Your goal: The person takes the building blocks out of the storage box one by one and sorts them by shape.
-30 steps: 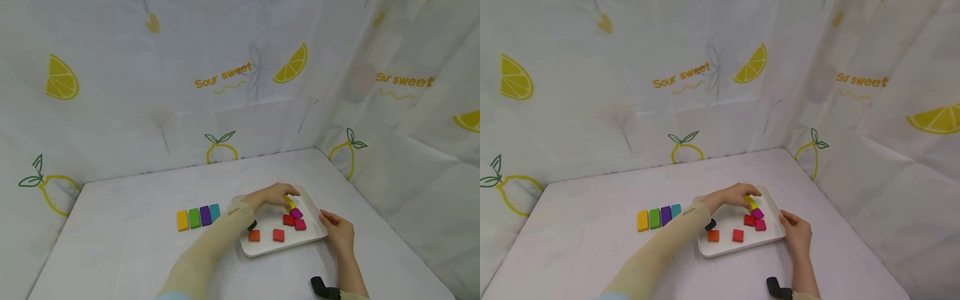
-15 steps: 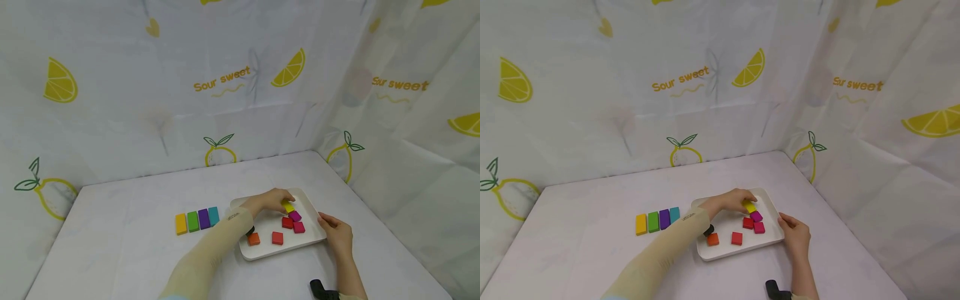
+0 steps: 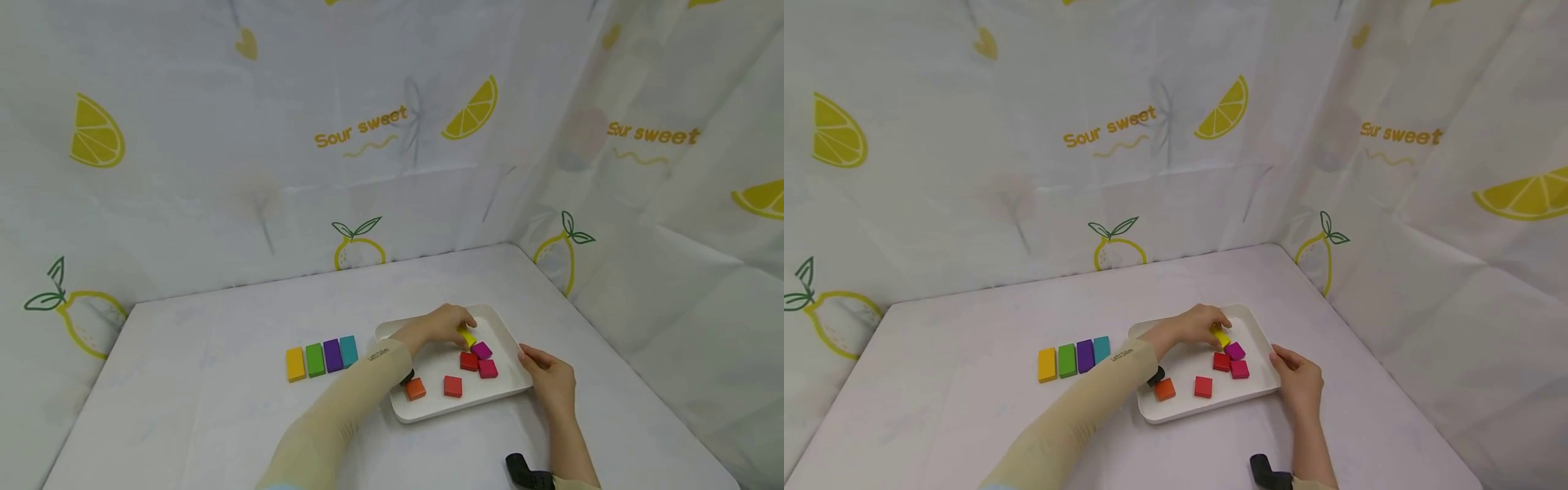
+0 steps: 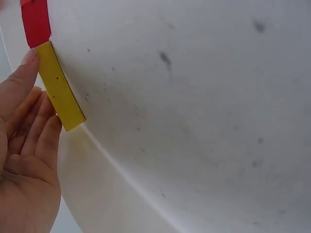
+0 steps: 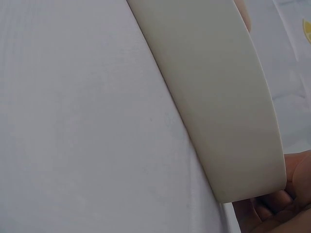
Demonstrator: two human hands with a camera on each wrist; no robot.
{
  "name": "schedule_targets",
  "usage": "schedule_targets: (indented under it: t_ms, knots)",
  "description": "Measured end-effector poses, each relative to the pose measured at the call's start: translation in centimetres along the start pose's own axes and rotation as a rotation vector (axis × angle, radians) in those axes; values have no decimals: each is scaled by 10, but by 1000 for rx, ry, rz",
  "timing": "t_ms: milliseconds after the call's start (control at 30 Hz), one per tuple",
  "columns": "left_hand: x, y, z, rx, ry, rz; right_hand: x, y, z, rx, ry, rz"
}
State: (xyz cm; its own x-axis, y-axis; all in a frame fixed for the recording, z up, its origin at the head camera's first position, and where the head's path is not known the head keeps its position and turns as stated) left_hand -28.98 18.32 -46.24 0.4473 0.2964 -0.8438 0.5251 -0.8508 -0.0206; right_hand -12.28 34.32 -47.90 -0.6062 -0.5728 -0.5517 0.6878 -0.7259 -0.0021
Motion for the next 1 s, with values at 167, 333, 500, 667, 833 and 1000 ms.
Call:
schedule_targets:
  t_ms: [167,333,500,667,833,1000]
  knots:
    - [0,1,1,-21,7,-4,1,-1,-1,4,9,-8]
    - [-1,2,2,-22,-19,2,2,-2,-1,4,20,-17]
    - [-1,3,4,-5,-23,-13,2,-1,-1,0,10,-8]
    - [-2,5,5,24,-15,-57,2,-1,-1,8,9,-9]
    - [-9,7,3,67,-2,-84,1,0,0,9,11,-13]
    - [-25,15,-3,106,1,-74,1,0,1,2,14,-13]
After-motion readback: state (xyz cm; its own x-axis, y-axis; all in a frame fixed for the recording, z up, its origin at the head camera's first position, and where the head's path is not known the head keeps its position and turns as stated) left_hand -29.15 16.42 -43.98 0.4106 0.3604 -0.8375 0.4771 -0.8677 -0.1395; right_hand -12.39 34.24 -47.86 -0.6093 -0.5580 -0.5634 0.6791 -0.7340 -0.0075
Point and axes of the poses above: each hand's wrist, its own y-axis away from the middle knuckle, its own x-axis out of the palm, z = x × y, the point moved 2 cm from there along -y, towards the middle knuckle, and after that the axes turned 7 degrees about -z, right-handed, at the moved point
